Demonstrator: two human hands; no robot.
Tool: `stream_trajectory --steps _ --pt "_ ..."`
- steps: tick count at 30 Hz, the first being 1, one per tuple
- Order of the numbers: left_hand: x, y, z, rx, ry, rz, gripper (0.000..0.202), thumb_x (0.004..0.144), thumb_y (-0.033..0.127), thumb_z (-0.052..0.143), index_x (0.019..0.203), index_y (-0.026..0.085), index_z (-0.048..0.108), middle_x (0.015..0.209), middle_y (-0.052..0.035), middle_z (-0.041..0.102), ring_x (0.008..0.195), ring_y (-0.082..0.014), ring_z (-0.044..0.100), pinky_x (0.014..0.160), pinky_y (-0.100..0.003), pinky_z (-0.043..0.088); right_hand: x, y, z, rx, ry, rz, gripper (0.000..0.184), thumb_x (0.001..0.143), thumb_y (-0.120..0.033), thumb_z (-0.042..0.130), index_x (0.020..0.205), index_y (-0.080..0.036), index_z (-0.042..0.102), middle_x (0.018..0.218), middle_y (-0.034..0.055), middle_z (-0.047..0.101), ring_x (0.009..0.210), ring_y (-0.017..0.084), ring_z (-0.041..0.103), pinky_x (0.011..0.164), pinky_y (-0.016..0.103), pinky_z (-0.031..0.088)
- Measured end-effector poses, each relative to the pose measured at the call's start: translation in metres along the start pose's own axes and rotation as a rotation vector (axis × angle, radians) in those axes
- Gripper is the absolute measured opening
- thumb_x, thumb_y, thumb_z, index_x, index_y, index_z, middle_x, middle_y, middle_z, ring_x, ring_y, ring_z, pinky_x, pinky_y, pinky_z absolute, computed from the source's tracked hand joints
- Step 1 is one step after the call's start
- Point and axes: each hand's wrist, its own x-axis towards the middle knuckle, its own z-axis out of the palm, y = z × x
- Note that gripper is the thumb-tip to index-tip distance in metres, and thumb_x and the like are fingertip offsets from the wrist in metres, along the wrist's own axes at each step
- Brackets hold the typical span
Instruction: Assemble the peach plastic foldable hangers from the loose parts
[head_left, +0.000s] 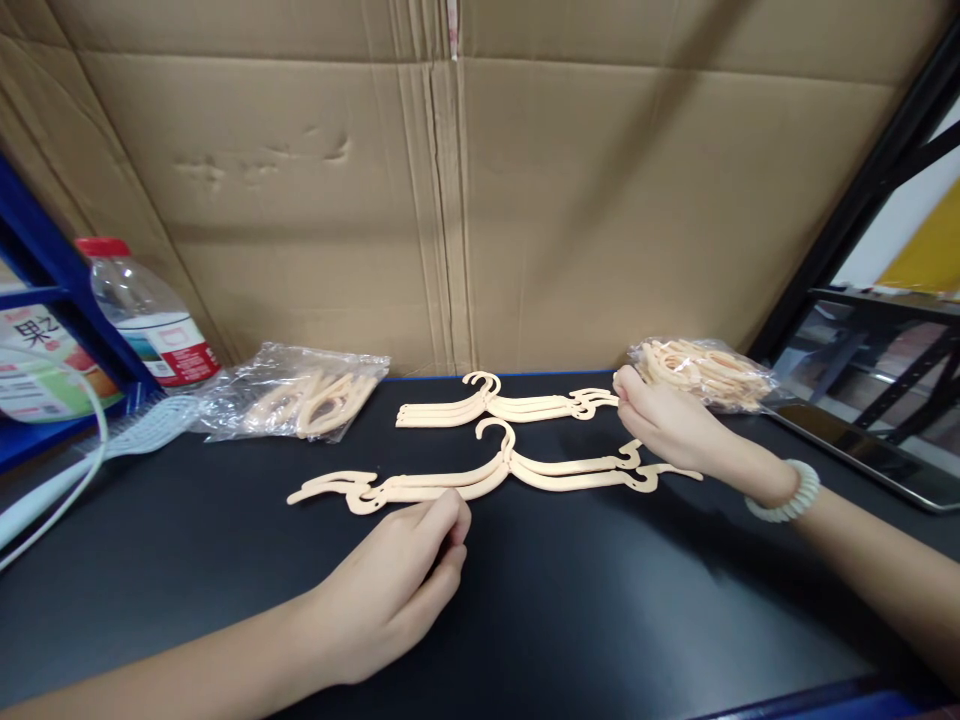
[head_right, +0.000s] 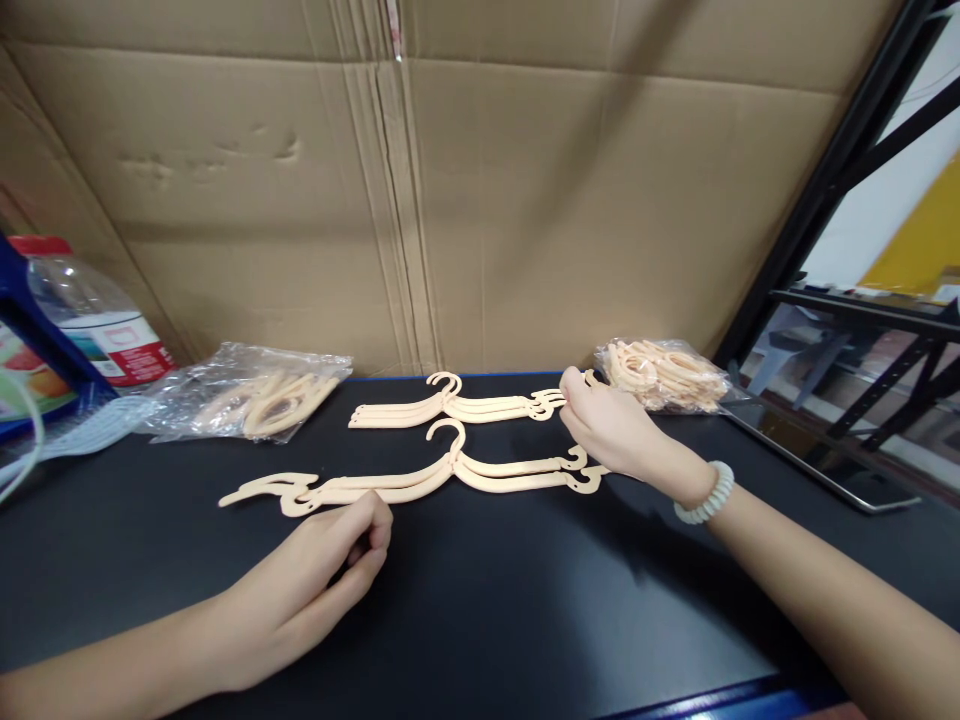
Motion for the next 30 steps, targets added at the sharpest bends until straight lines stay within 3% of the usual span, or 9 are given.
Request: stream_trajectory --steps 7,12,17,21,25,30 --pt "0.002 0.0 0.0 0.008 -0.031 -0.018 0.009 0.088 0.015 0.038 0.082 0.021 0.039 0.071 0.0028 0.048 0.06 -0.0132 0.043 0.054 -0.025 0.035 0.001 0.005 0.001 0.022 0.034 -0.022 0.007 0.088 -0.018 0.031 0.083 -0.021 0.035 0.071 0.0044 0.054 0.065 0.022 0.052 0.058 0.03 0.032" --pt "0.002 -0.002 0.001 0.016 -0.032 -0.011 0.008 0.086 0.014 0.041 0.089 0.022 0.042 0.072 0.003 0.048 0.062 -0.0133 0.047 0.057 -0.024 0.037 0.005 0.011 0.002 0.158 0.115 -0.007 0.013 0.092 -0.02 0.029 0.081 -0.022 0.037 0.076 0.0053 0.056 0.069 0.021 0.053 0.064 0.031 0.036" --pt "0.001 -0.003 0.003 0.015 -0.054 -0.034 0.01 0.086 0.016 0.042 0.094 0.022 0.044 0.074 0.0025 0.051 0.065 -0.0139 0.05 0.059 -0.024 0.039 0.016 0.036 0.005 0.083 0.244 -0.032 0.03 0.096 -0.034 0.033 0.071 -0.022 0.043 0.074 0.0068 0.056 0.077 0.024 0.052 0.071 0.034 0.038" --pt "0.001 -0.003 0.004 0.015 -0.046 -0.062 0.01 0.087 0.018 0.041 0.095 0.023 0.046 0.075 0.0021 0.051 0.065 -0.0144 0.051 0.06 -0.025 0.04 0.021 0.058 0.011 0.05 0.291 0.0 0.025 0.092 -0.026 0.039 0.074 -0.019 0.055 0.076 0.0083 0.061 0.08 0.025 0.054 0.074 0.036 0.04" --pt "0.0 -0.004 0.004 0.02 -0.068 -0.055 0.011 0.087 0.019 0.041 0.097 0.023 0.046 0.075 0.0022 0.051 0.066 -0.0146 0.052 0.06 -0.025 0.04 0.021 0.073 0.018 -0.07 0.193 -0.065 0.029 0.087 -0.015 0.039 0.091 -0.019 0.067 0.092 0.0095 0.068 0.094 0.028 0.054 0.082 0.039 0.04" --pt "-0.001 -0.004 0.004 0.017 -0.069 -0.055 0.012 0.087 0.019 0.042 0.097 0.023 0.047 0.075 0.0019 0.051 0.066 -0.0148 0.053 0.06 -0.025 0.041 0.018 0.085 0.022 -0.295 0.054 -0.2 0.023 0.085 -0.017 0.047 0.084 -0.021 0.07 0.105 0.0081 0.068 0.114 0.033 0.047 0.098 0.051 0.029"
